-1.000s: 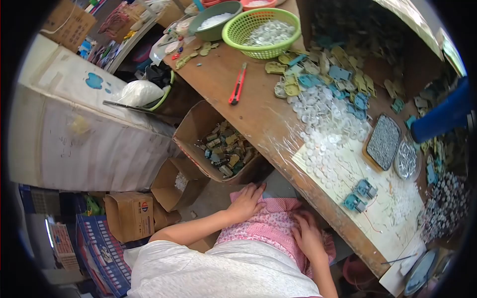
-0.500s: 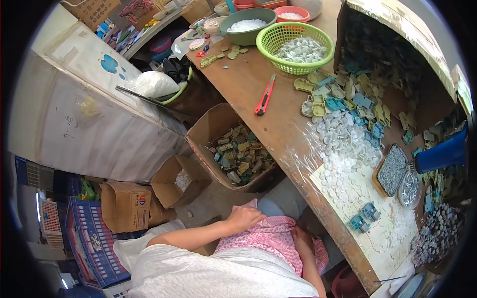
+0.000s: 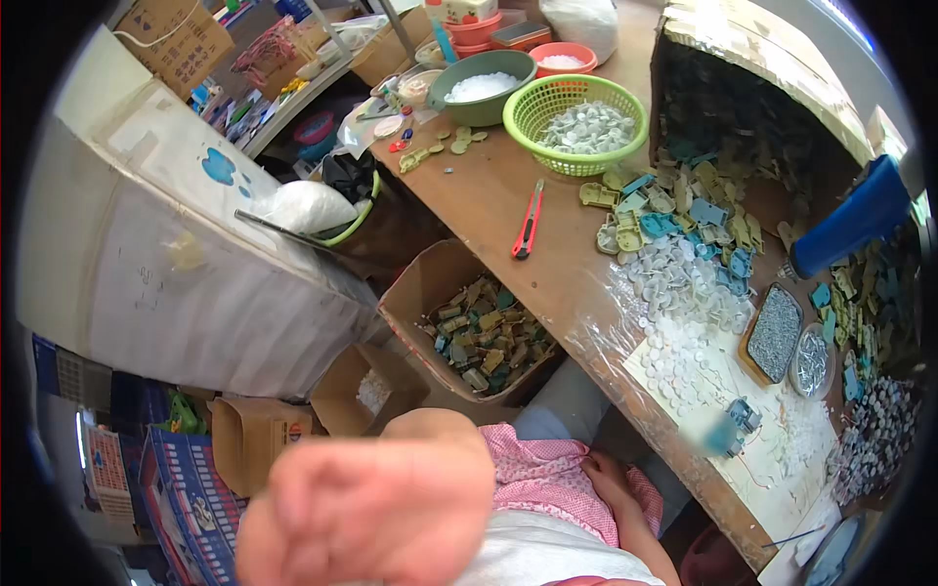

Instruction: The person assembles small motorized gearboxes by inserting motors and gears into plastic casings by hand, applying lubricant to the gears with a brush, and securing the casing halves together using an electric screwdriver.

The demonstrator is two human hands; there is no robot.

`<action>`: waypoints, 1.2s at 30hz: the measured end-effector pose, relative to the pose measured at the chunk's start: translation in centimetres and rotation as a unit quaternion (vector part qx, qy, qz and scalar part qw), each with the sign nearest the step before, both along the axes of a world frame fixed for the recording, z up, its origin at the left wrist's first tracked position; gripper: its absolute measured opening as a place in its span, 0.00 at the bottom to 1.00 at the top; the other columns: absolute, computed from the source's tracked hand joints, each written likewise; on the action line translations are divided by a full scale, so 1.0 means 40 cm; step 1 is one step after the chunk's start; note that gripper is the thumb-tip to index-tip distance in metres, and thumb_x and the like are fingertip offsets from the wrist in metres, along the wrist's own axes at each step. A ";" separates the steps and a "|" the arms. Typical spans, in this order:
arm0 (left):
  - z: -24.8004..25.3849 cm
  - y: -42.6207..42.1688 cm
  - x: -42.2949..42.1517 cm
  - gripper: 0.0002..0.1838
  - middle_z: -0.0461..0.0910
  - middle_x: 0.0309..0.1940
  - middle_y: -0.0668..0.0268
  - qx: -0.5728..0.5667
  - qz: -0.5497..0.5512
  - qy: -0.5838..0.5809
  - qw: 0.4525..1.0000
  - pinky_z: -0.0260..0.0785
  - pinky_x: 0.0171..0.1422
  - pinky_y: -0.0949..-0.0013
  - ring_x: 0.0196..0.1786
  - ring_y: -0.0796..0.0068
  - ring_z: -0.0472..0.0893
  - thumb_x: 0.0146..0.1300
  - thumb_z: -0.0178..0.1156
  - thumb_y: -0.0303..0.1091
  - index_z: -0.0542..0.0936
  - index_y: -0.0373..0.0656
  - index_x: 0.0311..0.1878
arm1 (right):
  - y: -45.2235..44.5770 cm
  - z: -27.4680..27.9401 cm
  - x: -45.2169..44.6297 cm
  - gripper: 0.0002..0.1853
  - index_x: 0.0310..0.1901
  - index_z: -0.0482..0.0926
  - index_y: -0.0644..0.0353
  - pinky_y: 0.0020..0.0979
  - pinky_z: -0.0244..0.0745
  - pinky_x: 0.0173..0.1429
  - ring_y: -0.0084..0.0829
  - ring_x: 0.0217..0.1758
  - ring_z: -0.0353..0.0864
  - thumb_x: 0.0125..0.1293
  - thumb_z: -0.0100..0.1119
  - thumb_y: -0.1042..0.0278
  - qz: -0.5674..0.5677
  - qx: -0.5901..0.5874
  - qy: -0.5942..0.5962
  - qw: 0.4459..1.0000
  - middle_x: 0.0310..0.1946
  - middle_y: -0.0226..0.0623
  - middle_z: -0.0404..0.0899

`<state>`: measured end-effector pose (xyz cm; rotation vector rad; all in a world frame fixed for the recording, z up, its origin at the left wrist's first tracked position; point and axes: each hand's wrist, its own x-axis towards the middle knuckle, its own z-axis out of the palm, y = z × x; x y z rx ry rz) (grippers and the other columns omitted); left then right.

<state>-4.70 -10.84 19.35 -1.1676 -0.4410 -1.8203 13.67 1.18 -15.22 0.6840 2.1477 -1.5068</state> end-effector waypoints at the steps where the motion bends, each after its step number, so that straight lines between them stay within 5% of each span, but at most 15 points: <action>1: 0.014 0.015 0.022 0.15 0.79 0.54 0.80 -0.037 -0.042 0.021 0.998 0.50 0.72 0.59 0.64 0.77 0.70 0.70 0.54 0.42 0.77 0.53 0.57 | -0.004 -0.046 0.013 0.19 0.49 0.82 0.61 0.38 0.73 0.54 0.44 0.48 0.84 0.68 0.55 0.55 -0.004 -0.009 0.007 1.000 0.42 0.53 0.84; 9: 0.007 0.029 0.069 0.14 0.80 0.52 0.81 -0.117 -0.089 0.071 0.987 0.52 0.71 0.60 0.60 0.78 0.72 0.70 0.52 0.42 0.78 0.55 0.55 | 0.003 -0.029 0.016 0.20 0.49 0.83 0.61 0.36 0.73 0.54 0.39 0.47 0.83 0.66 0.58 0.52 0.001 -0.003 -0.017 1.000 0.41 0.50 0.84; 11: 0.011 0.031 0.069 0.13 0.80 0.51 0.81 -0.120 -0.084 0.078 0.986 0.53 0.70 0.60 0.59 0.79 0.72 0.70 0.52 0.41 0.78 0.55 0.55 | 0.007 0.011 0.012 0.22 0.47 0.83 0.61 0.41 0.75 0.52 0.47 0.48 0.85 0.66 0.56 0.48 -0.014 0.006 -0.003 1.000 0.42 0.53 0.84; 15: 0.014 0.040 0.061 0.13 0.80 0.49 0.81 -0.116 -0.075 0.087 0.987 0.54 0.70 0.60 0.57 0.80 0.73 0.70 0.51 0.41 0.79 0.56 0.54 | 0.013 -0.032 0.023 0.23 0.48 0.83 0.61 0.41 0.75 0.53 0.48 0.49 0.84 0.66 0.56 0.48 -0.024 -0.002 0.002 1.000 0.43 0.54 0.84; 17: 0.016 0.043 0.055 0.12 0.80 0.49 0.81 -0.112 -0.064 0.092 0.987 0.54 0.69 0.60 0.56 0.80 0.73 0.71 0.51 0.41 0.79 0.56 0.53 | 0.014 -0.019 0.021 0.23 0.51 0.82 0.61 0.36 0.73 0.57 0.41 0.51 0.83 0.67 0.59 0.49 -0.023 -0.017 -0.031 0.999 0.45 0.51 0.84; 26: 0.063 -0.061 -0.167 0.12 0.80 0.45 0.81 -0.034 0.180 0.098 0.978 0.56 0.68 0.61 0.51 0.82 0.75 0.71 0.49 0.41 0.80 0.58 0.51 | 0.028 -0.058 0.058 0.20 0.51 0.81 0.63 0.33 0.73 0.55 0.35 0.49 0.83 0.67 0.62 0.54 -0.060 -0.041 -0.002 0.997 0.43 0.47 0.85; 27: 0.039 -0.069 -0.247 0.09 0.79 0.44 0.76 -0.081 0.211 0.060 0.972 0.60 0.64 0.63 0.50 0.80 0.75 0.67 0.52 0.35 0.79 0.51 0.48 | 0.030 -0.057 0.060 0.19 0.50 0.81 0.62 0.32 0.73 0.55 0.35 0.49 0.82 0.67 0.62 0.54 -0.057 -0.026 -0.008 0.998 0.43 0.46 0.85; 29: -0.009 -0.091 -0.417 0.08 0.78 0.43 0.65 -0.172 0.370 -0.057 0.911 0.68 0.56 0.66 0.46 0.75 0.76 0.65 0.53 0.24 0.78 0.40 0.45 | 0.037 -0.064 0.065 0.19 0.50 0.82 0.61 0.31 0.72 0.56 0.34 0.50 0.82 0.67 0.62 0.55 -0.069 -0.037 -0.034 0.996 0.45 0.44 0.85; 30: -0.006 -0.124 -0.523 0.09 0.79 0.42 0.62 -0.319 0.434 -0.013 0.843 0.68 0.56 0.67 0.45 0.74 0.77 0.67 0.53 0.24 0.78 0.35 0.48 | 0.041 -0.067 0.070 0.19 0.51 0.82 0.60 0.31 0.71 0.57 0.34 0.52 0.81 0.67 0.62 0.55 -0.082 -0.050 -0.059 0.994 0.46 0.41 0.84; 31: -0.067 -0.131 -0.657 0.12 0.79 0.41 0.63 -0.326 0.400 -0.064 0.854 0.68 0.56 0.68 0.45 0.73 0.77 0.68 0.54 0.26 0.76 0.34 0.52 | 0.043 -0.060 0.076 0.19 0.51 0.82 0.60 0.31 0.71 0.57 0.34 0.52 0.81 0.67 0.62 0.55 -0.082 -0.051 -0.065 0.993 0.46 0.41 0.84; 35: -0.213 -0.283 -1.088 0.17 0.79 0.38 0.65 -0.519 0.449 -0.340 0.643 0.70 0.48 0.71 0.39 0.76 0.77 0.71 0.56 0.33 0.74 0.42 0.61 | 0.064 -0.083 0.095 0.24 0.53 0.81 0.60 0.32 0.66 0.66 0.34 0.59 0.77 0.64 0.65 0.50 -0.186 -0.160 -0.043 0.968 0.52 0.43 0.82; 36: -0.249 -0.319 -1.187 0.18 0.80 0.40 0.61 -0.537 0.462 -0.368 0.602 0.71 0.50 0.67 0.42 0.70 0.79 0.71 0.56 0.36 0.73 0.43 0.61 | 0.075 -0.115 0.114 0.27 0.56 0.80 0.59 0.32 0.63 0.69 0.35 0.64 0.74 0.63 0.66 0.48 -0.226 -0.222 -0.041 0.947 0.56 0.44 0.80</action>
